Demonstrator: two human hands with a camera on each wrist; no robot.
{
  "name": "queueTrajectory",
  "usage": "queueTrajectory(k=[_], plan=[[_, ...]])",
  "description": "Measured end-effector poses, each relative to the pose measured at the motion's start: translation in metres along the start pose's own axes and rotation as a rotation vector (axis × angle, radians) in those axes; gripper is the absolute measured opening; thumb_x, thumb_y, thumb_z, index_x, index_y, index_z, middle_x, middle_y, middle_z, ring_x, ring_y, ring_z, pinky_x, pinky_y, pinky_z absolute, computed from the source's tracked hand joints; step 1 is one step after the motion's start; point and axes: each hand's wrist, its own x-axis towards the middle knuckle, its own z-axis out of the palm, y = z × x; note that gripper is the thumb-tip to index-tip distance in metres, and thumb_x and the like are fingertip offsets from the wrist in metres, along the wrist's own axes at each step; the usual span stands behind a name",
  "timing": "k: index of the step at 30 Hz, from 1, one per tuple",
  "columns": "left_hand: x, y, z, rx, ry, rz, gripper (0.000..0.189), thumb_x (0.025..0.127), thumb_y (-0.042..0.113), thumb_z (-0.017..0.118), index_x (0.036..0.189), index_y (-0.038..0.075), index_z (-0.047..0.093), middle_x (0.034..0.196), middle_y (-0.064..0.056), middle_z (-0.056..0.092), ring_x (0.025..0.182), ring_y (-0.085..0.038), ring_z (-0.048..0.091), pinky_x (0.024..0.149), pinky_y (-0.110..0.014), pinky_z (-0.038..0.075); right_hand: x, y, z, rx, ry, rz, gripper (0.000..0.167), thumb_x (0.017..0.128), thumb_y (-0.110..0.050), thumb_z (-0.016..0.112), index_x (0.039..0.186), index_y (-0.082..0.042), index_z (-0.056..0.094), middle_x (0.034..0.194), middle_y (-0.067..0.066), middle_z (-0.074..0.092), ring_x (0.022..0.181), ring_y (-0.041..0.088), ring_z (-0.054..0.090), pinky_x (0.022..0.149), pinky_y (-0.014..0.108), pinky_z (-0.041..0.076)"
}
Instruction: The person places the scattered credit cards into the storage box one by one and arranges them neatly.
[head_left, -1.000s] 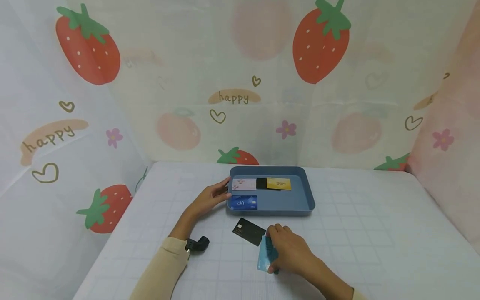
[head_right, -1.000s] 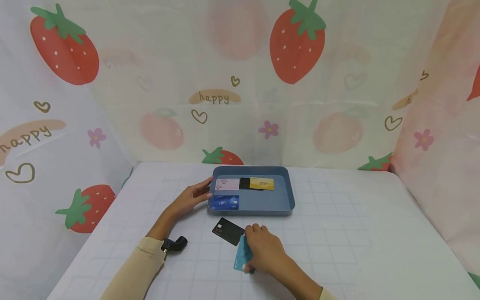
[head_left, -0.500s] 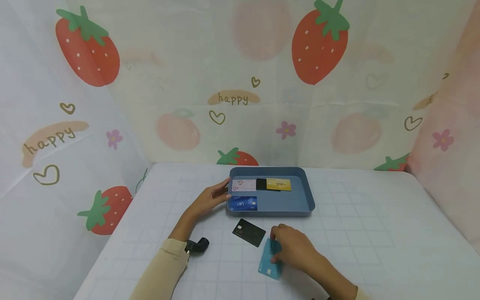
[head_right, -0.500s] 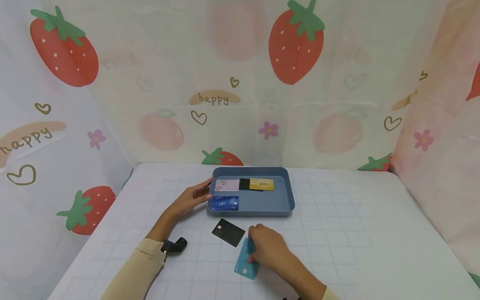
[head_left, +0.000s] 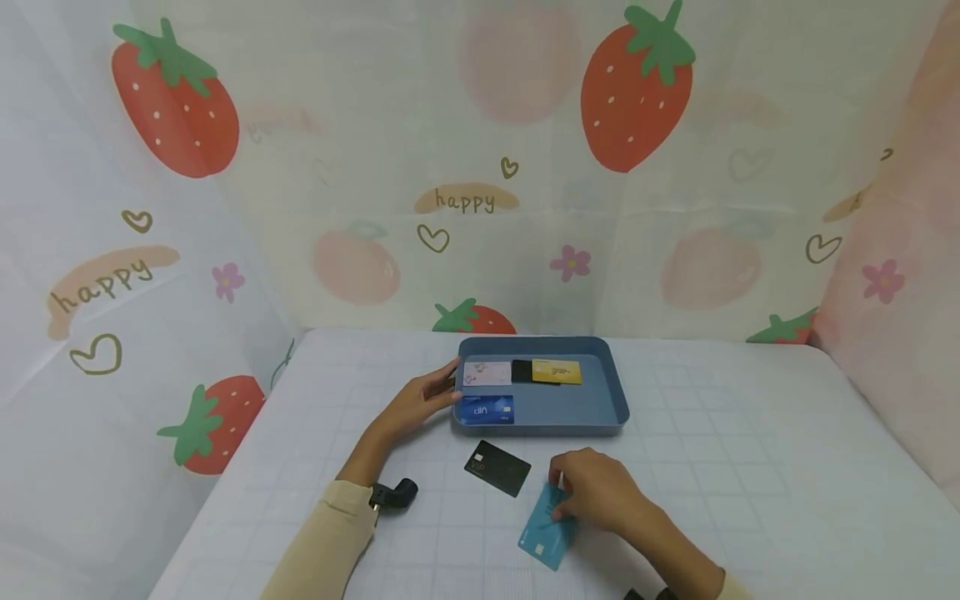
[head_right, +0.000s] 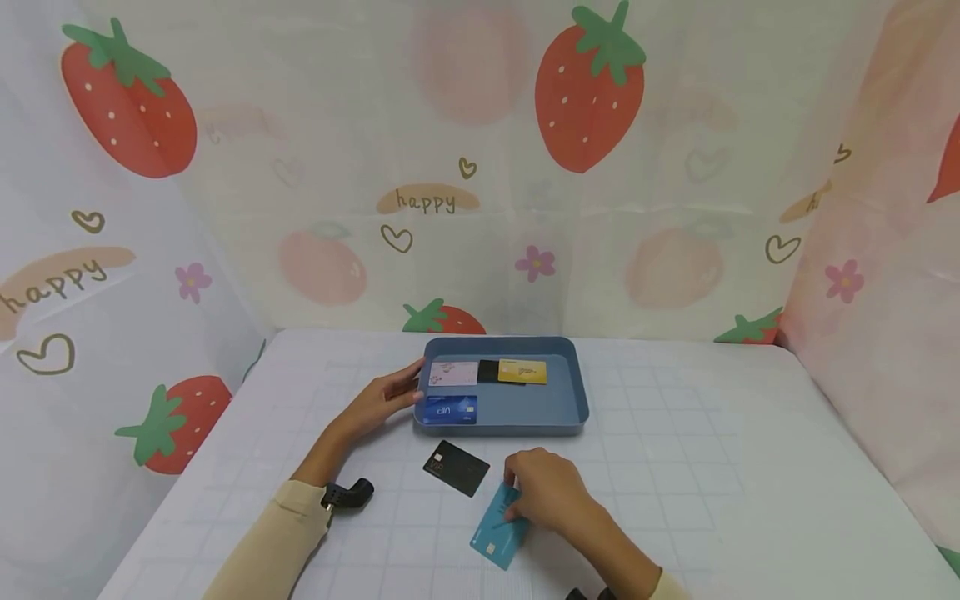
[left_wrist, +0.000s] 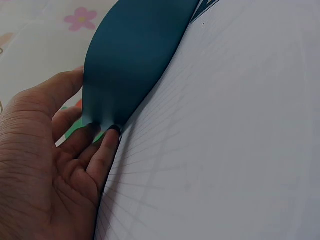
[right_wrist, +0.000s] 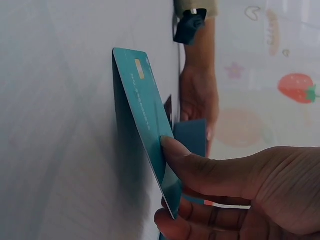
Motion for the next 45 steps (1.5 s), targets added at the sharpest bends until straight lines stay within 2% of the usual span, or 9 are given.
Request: queueTrajectory(k=[4, 8, 15, 21, 30, 45], plan=[[0.006, -0.018, 0.003, 0.008, 0.017, -0.009, 0.067, 0.103, 0.014, 0.061, 0.159, 0.002, 0.026, 0.161, -0.022, 0.029, 0.144, -0.041, 0.037, 0.118, -0.051, 0.031, -0.001, 0.003, -0.003, 0.016, 0.003, -0.003, 0.029, 0.07, -0.018, 0.094, 0.088, -0.015, 0.072, 0.071, -0.006, 0.055, 0.072, 0.014, 0.05, 0.061, 0.032, 0.044], [0.008, -0.026, 0.004, 0.002, 0.032, -0.002, 0.066, 0.103, 0.014, 0.061, 0.16, 0.007, 0.028, 0.162, -0.019, 0.031, 0.144, -0.04, 0.038, 0.118, -0.051, 0.031, 0.0, 0.007, -0.006, 0.042, 0.011, 0.009, 0.022, 0.074, -0.015, 0.091, 0.086, -0.016, 0.072, 0.069, -0.006, 0.055, 0.07, 0.015, 0.05, 0.059, 0.031, 0.044], [0.008, -0.029, 0.004, -0.003, 0.046, 0.001, 0.067, 0.102, 0.02, 0.065, 0.16, 0.01, 0.032, 0.161, -0.014, 0.036, 0.143, -0.035, 0.042, 0.118, -0.048, 0.034, -0.001, 0.01, -0.009, 0.083, 0.026, -0.006, 0.018, 0.08, -0.013, 0.087, 0.081, -0.017, 0.069, 0.068, -0.005, 0.054, 0.068, 0.014, 0.05, 0.056, 0.03, 0.042], [0.008, -0.03, 0.004, 0.0, 0.051, -0.014, 0.068, 0.101, 0.026, 0.066, 0.16, 0.014, 0.033, 0.16, -0.01, 0.038, 0.143, -0.029, 0.044, 0.118, -0.043, 0.035, -0.003, 0.01, -0.013, 0.139, -0.002, -0.035, 0.018, 0.081, -0.009, 0.084, 0.081, -0.016, 0.068, 0.068, -0.004, 0.054, 0.071, 0.015, 0.05, 0.06, 0.031, 0.042], [0.008, -0.032, 0.003, -0.009, 0.05, -0.013, 0.069, 0.101, 0.024, 0.066, 0.16, 0.013, 0.033, 0.16, -0.01, 0.038, 0.142, -0.03, 0.045, 0.118, -0.044, 0.035, -0.006, 0.007, -0.019, 0.196, -0.041, -0.039, 0.017, 0.082, -0.006, 0.083, 0.083, -0.015, 0.069, 0.07, -0.003, 0.056, 0.072, 0.016, 0.052, 0.062, 0.032, 0.044], [0.008, -0.033, 0.002, -0.009, 0.041, -0.002, 0.069, 0.101, 0.025, 0.066, 0.16, 0.013, 0.033, 0.16, -0.011, 0.038, 0.142, -0.03, 0.045, 0.117, -0.045, 0.036, -0.01, 0.008, -0.033, 0.237, -0.052, -0.052, 0.016, 0.084, -0.005, 0.082, 0.085, -0.014, 0.068, 0.074, -0.003, 0.059, 0.074, 0.016, 0.054, 0.064, 0.033, 0.048]])
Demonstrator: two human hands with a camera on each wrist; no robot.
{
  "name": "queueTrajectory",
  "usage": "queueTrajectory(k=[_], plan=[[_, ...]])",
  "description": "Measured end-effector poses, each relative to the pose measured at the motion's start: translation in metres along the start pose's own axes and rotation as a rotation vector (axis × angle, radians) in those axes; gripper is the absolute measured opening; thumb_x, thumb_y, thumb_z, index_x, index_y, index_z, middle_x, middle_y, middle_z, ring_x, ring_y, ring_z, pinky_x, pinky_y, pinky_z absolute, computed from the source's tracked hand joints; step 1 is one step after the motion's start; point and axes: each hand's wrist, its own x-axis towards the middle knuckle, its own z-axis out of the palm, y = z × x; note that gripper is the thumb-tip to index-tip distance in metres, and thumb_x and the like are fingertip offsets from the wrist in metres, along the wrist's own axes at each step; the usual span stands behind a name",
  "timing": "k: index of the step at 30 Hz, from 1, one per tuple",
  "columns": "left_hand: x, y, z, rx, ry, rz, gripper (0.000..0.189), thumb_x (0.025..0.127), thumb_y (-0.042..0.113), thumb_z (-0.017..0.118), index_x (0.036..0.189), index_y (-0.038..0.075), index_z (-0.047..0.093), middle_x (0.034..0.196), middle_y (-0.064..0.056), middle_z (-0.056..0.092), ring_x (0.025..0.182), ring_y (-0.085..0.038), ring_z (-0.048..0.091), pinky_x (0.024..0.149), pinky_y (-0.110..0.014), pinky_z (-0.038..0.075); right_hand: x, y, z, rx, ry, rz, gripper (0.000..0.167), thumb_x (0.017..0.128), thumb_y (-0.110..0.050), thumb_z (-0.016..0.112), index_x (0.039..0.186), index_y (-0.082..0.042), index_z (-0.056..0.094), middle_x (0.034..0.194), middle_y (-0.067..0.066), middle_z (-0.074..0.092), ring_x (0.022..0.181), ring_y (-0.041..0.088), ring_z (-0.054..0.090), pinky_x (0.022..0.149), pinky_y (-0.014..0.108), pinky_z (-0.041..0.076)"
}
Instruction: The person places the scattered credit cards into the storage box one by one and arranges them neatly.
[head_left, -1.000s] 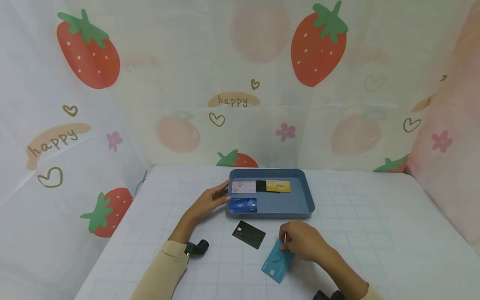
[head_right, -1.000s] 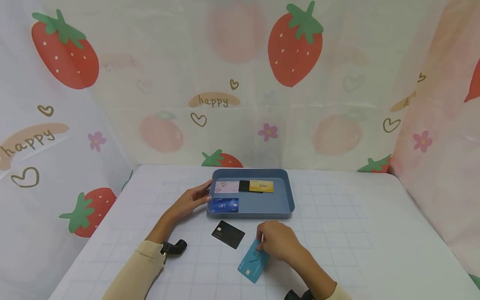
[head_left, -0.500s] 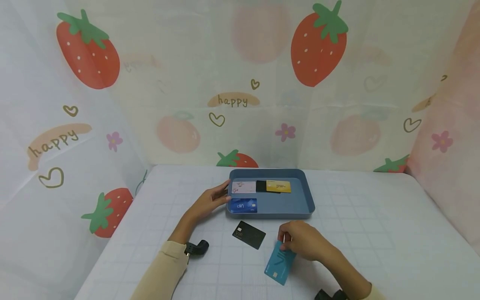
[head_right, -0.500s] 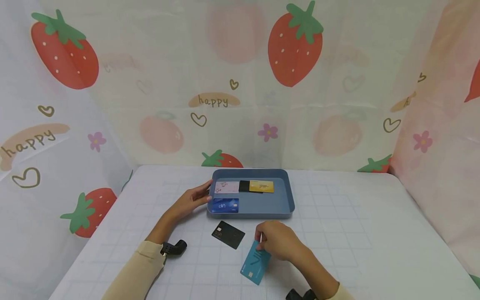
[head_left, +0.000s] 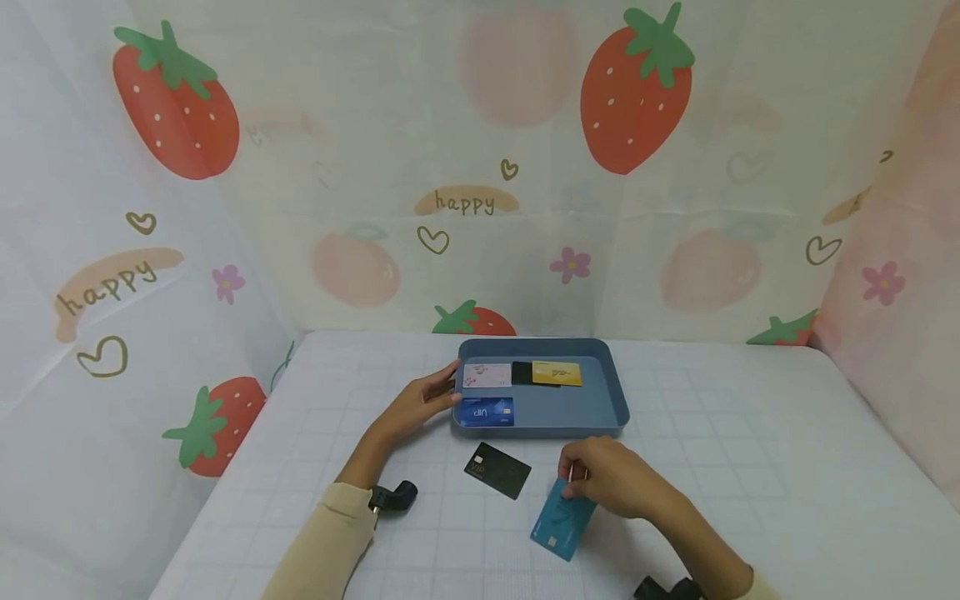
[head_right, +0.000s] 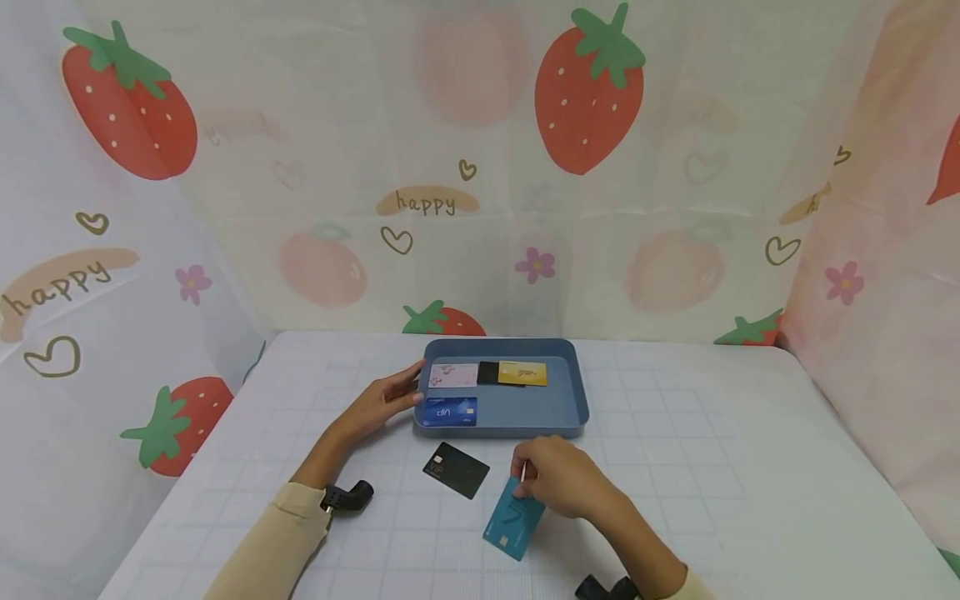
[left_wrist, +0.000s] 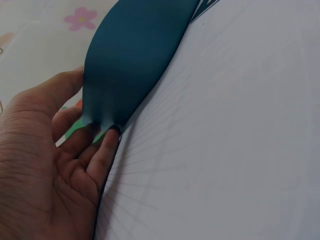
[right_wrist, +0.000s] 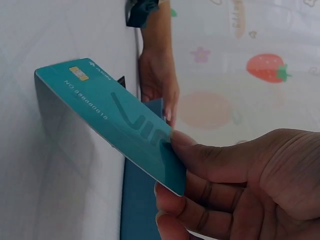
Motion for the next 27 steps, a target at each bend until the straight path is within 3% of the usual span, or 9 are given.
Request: queueTrajectory(k=[18, 27], plan=[[0.0, -0.001, -0.001, 0.013, 0.005, 0.002, 0.069, 0.101, 0.026, 0.066, 0.16, 0.013, 0.033, 0.161, -0.01, 0.038, 0.142, -0.029, 0.045, 0.118, -0.044, 0.035, -0.001, 0.002, -0.009, 0.035, 0.043, -0.059, 0.013, 0.086, -0.005, 0.08, 0.09, -0.014, 0.07, 0.073, -0.004, 0.06, 0.071, 0.015, 0.055, 0.057, 0.028, 0.048], [0.0, 0.003, 0.0, 0.012, -0.003, 0.006, 0.07, 0.1, 0.028, 0.066, 0.16, 0.012, 0.032, 0.161, -0.009, 0.037, 0.142, -0.029, 0.045, 0.118, -0.043, 0.035, -0.005, 0.002, -0.013, 0.027, 0.062, -0.109, 0.014, 0.087, -0.006, 0.079, 0.099, -0.012, 0.073, 0.076, -0.007, 0.062, 0.072, 0.014, 0.056, 0.061, 0.026, 0.051]])
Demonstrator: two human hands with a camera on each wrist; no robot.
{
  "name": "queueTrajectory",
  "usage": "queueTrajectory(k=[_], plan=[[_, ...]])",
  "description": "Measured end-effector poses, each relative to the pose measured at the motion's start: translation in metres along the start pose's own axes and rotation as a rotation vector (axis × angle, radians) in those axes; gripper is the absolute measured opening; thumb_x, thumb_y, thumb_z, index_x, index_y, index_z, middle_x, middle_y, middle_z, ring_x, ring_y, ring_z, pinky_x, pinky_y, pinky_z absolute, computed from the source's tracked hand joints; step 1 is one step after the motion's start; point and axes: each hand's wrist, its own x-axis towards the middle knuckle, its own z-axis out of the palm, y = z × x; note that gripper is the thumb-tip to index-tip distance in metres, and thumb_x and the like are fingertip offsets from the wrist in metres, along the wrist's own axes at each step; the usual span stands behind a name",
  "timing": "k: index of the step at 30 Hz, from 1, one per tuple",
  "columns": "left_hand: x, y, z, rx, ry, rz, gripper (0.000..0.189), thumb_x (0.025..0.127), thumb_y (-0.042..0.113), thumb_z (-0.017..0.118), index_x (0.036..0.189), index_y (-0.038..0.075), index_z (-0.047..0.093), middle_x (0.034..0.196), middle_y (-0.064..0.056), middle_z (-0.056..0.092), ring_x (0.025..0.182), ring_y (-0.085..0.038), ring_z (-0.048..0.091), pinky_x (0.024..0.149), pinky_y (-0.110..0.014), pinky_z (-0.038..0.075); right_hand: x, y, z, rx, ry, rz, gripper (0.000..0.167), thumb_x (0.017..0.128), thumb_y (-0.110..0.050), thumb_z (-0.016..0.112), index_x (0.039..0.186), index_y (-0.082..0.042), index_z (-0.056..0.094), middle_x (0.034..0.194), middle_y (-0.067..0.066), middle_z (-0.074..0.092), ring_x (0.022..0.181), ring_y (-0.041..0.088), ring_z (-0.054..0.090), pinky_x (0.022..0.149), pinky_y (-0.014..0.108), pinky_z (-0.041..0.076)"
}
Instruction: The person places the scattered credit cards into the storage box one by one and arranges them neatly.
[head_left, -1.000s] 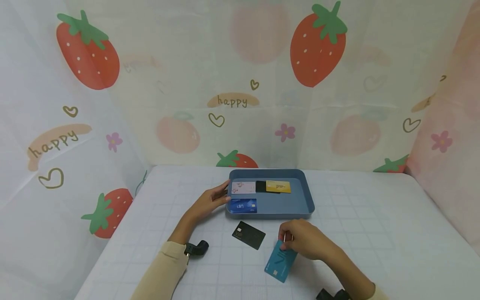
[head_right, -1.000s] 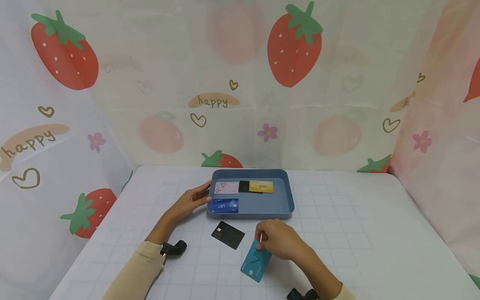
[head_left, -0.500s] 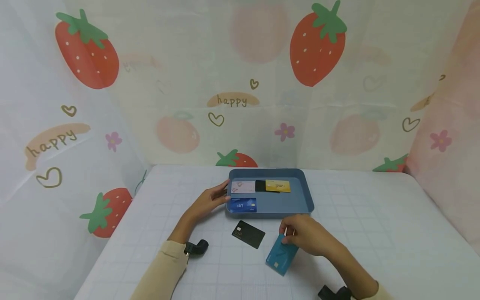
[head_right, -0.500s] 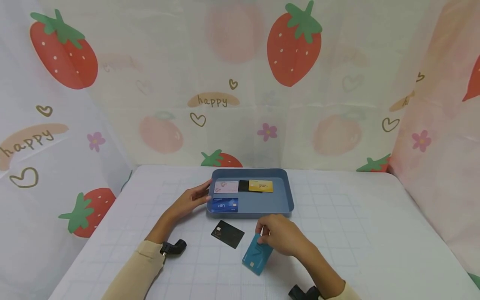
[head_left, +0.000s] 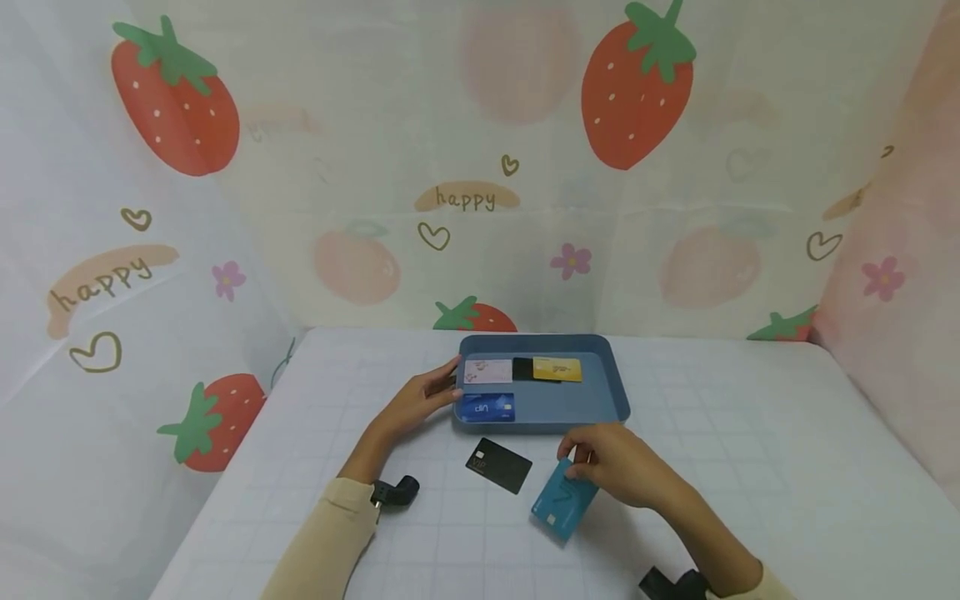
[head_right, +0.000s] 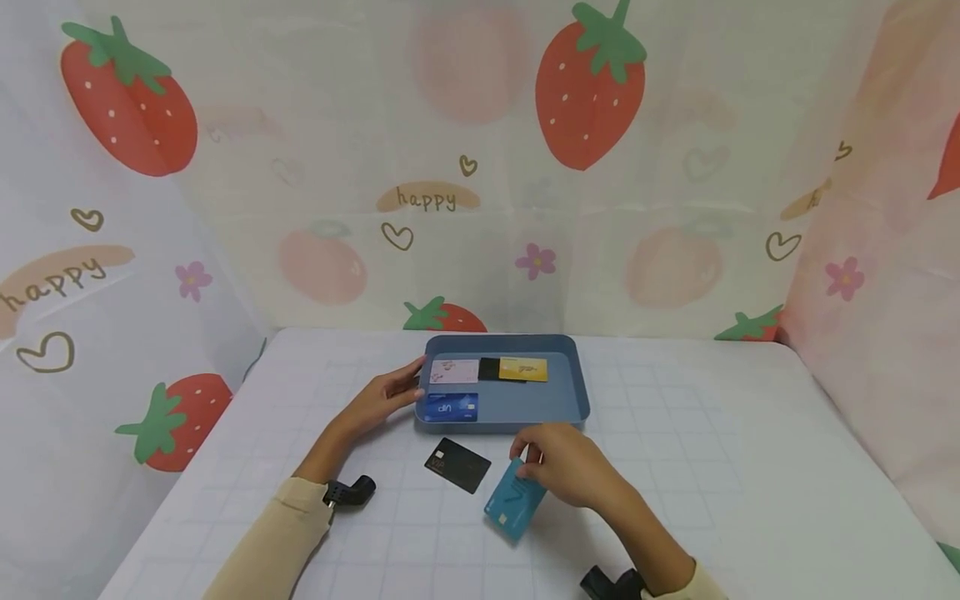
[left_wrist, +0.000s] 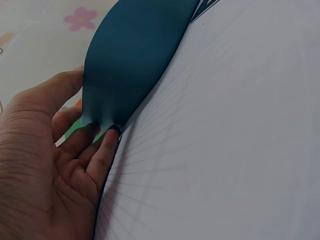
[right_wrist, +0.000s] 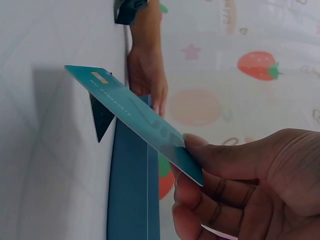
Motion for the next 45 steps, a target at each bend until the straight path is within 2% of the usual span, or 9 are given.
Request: queueTrajectory(k=[8, 17, 22, 27, 36, 45], plan=[[0.006, -0.004, -0.001, 0.013, -0.02, 0.045, 0.07, 0.101, 0.027, 0.065, 0.159, 0.007, 0.032, 0.161, -0.014, 0.036, 0.142, -0.033, 0.045, 0.117, -0.046, 0.035, -0.002, -0.002, -0.001, 0.011, 0.053, 0.001, 0.013, 0.089, -0.007, 0.077, 0.101, -0.011, 0.073, 0.077, -0.006, 0.063, 0.073, 0.014, 0.056, 0.061, 0.026, 0.052], [0.007, -0.006, 0.001, 0.024, -0.017, 0.033, 0.07, 0.101, 0.027, 0.066, 0.159, 0.009, 0.033, 0.16, -0.011, 0.038, 0.141, -0.031, 0.046, 0.117, -0.045, 0.036, -0.004, -0.007, -0.002, 0.049, 0.135, 0.022, 0.013, 0.091, -0.006, 0.075, 0.103, -0.01, 0.074, 0.079, -0.005, 0.063, 0.074, 0.015, 0.057, 0.063, 0.024, 0.053], [0.005, 0.0, 0.002, 0.02, -0.017, 0.014, 0.07, 0.101, 0.027, 0.066, 0.159, 0.01, 0.033, 0.16, -0.011, 0.038, 0.141, -0.031, 0.046, 0.117, -0.043, 0.036, -0.004, -0.005, -0.003, 0.078, 0.159, -0.027, 0.014, 0.092, -0.005, 0.074, 0.105, -0.007, 0.073, 0.08, -0.005, 0.064, 0.074, 0.014, 0.057, 0.063, 0.024, 0.054], [0.004, -0.005, 0.001, 0.026, -0.002, 0.009, 0.07, 0.1, 0.029, 0.066, 0.159, 0.012, 0.033, 0.159, -0.01, 0.039, 0.141, -0.03, 0.046, 0.117, -0.044, 0.036, -0.002, -0.004, -0.006, 0.088, 0.207, -0.085, 0.013, 0.091, -0.004, 0.075, 0.104, -0.007, 0.073, 0.08, -0.004, 0.066, 0.071, 0.012, 0.059, 0.062, 0.023, 0.055], [0.002, -0.007, 0.003, 0.012, 0.004, -0.009, 0.068, 0.1, 0.025, 0.066, 0.16, 0.015, 0.034, 0.16, -0.009, 0.039, 0.141, -0.029, 0.046, 0.117, -0.044, 0.036, 0.004, -0.008, -0.015, 0.138, 0.276, -0.024, 0.015, 0.092, -0.004, 0.074, 0.106, -0.004, 0.073, 0.082, 0.001, 0.068, 0.072, 0.015, 0.061, 0.065, 0.024, 0.058], [0.001, -0.002, 0.0, 0.021, -0.002, 0.008, 0.069, 0.101, 0.026, 0.066, 0.16, 0.012, 0.033, 0.16, -0.011, 0.038, 0.142, -0.029, 0.045, 0.117, -0.044, 0.036, 0.017, -0.006, -0.022, 0.151, 0.348, -0.026, 0.016, 0.092, -0.006, 0.075, 0.107, -0.003, 0.073, 0.08, 0.003, 0.067, 0.072, 0.017, 0.063, 0.064, 0.024, 0.055]])
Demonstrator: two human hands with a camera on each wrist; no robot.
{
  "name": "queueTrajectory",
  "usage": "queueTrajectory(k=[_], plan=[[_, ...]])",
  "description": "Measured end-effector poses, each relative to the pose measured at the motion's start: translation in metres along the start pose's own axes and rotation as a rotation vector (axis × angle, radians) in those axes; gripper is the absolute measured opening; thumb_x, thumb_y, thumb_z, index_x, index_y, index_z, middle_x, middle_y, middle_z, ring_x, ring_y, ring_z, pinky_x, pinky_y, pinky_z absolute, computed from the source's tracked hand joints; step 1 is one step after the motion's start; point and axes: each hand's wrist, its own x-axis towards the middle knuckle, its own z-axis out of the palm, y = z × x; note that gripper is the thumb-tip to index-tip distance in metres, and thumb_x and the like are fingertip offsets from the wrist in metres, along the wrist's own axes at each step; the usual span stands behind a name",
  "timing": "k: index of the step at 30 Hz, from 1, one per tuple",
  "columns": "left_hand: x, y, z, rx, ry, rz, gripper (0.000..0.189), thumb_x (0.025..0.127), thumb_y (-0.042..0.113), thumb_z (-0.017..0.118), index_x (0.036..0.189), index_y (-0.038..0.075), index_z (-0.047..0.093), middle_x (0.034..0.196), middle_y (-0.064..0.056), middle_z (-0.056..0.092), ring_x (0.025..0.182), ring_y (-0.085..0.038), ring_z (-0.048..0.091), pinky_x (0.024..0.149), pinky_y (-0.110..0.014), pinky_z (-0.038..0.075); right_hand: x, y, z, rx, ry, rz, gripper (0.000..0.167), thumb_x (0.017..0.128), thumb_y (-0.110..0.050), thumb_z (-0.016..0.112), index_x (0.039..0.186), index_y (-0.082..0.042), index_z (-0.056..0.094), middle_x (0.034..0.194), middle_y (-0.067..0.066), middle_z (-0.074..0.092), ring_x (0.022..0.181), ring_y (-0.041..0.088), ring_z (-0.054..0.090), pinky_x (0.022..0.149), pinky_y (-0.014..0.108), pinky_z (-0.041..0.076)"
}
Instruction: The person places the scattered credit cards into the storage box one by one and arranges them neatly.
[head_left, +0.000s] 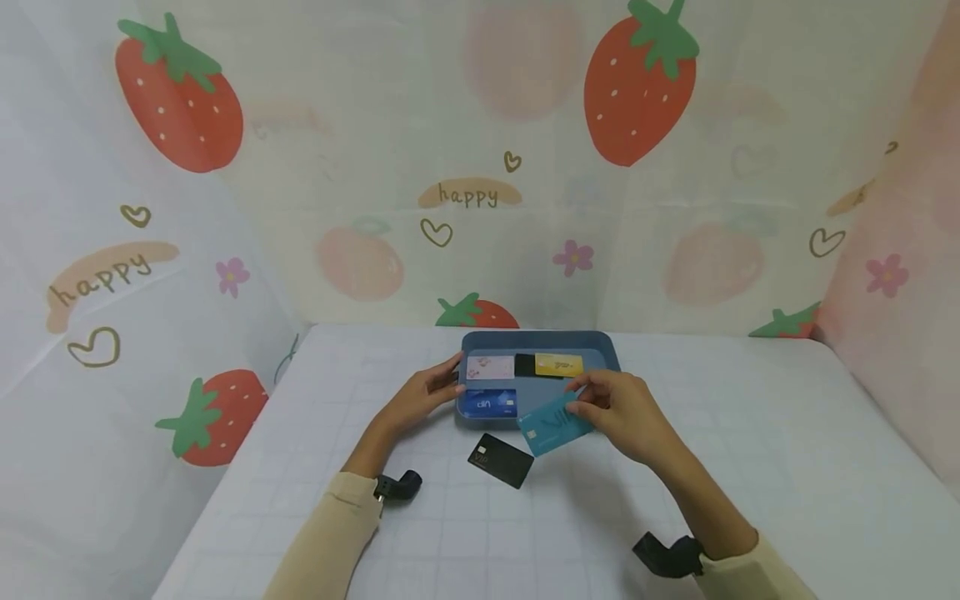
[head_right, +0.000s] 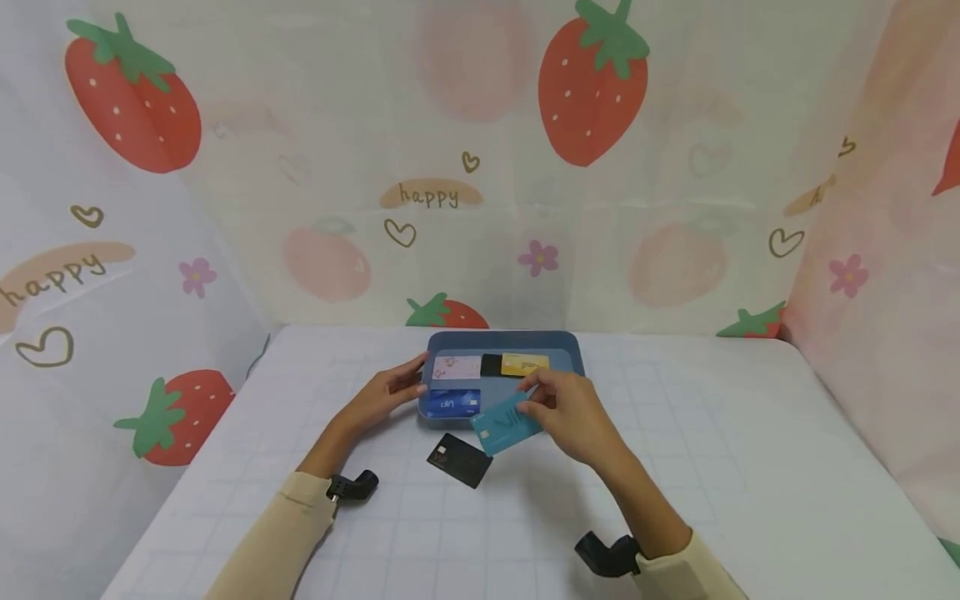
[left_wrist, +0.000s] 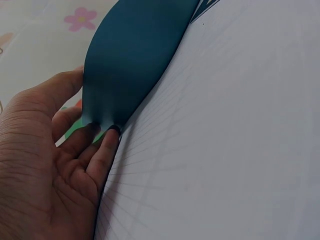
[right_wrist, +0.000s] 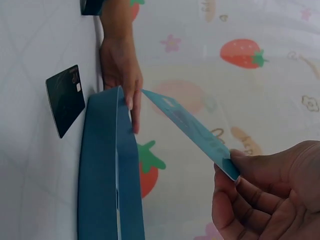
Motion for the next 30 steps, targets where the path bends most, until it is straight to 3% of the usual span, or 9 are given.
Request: queueTrajectory(k=[14, 22, 30], plan=[[0.001, 0.003, -0.001, -0.027, -0.027, 0.009, 0.068, 0.103, 0.017, 0.062, 0.16, 0.005, 0.028, 0.161, -0.019, 0.031, 0.144, -0.039, 0.039, 0.119, -0.051, 0.03, 0.025, 0.005, -0.001, 0.046, 0.048, 0.079, 0.021, 0.093, -0.007, 0.074, 0.112, -0.001, 0.071, 0.078, 0.007, 0.067, 0.066, 0.02, 0.06, 0.058, 0.025, 0.055], [-0.01, 0.033, -0.005, -0.023, -0.031, 0.015, 0.065, 0.102, 0.011, 0.062, 0.157, -0.002, 0.03, 0.158, -0.024, 0.033, 0.142, -0.043, 0.041, 0.117, -0.052, 0.033, 0.04, 0.004, 0.002, 0.095, 0.069, 0.104, 0.02, 0.095, -0.01, 0.073, 0.113, -0.002, 0.071, 0.076, 0.006, 0.07, 0.063, 0.029, 0.06, 0.058, 0.028, 0.053], [-0.011, 0.036, -0.006, -0.027, -0.034, 0.027, 0.066, 0.101, 0.012, 0.063, 0.157, -0.002, 0.03, 0.159, -0.023, 0.033, 0.142, -0.042, 0.041, 0.117, -0.05, 0.034, 0.05, 0.01, 0.007, 0.168, 0.075, 0.146, 0.02, 0.096, -0.011, 0.072, 0.114, -0.002, 0.07, 0.08, 0.009, 0.073, 0.063, 0.03, 0.062, 0.06, 0.03, 0.056]])
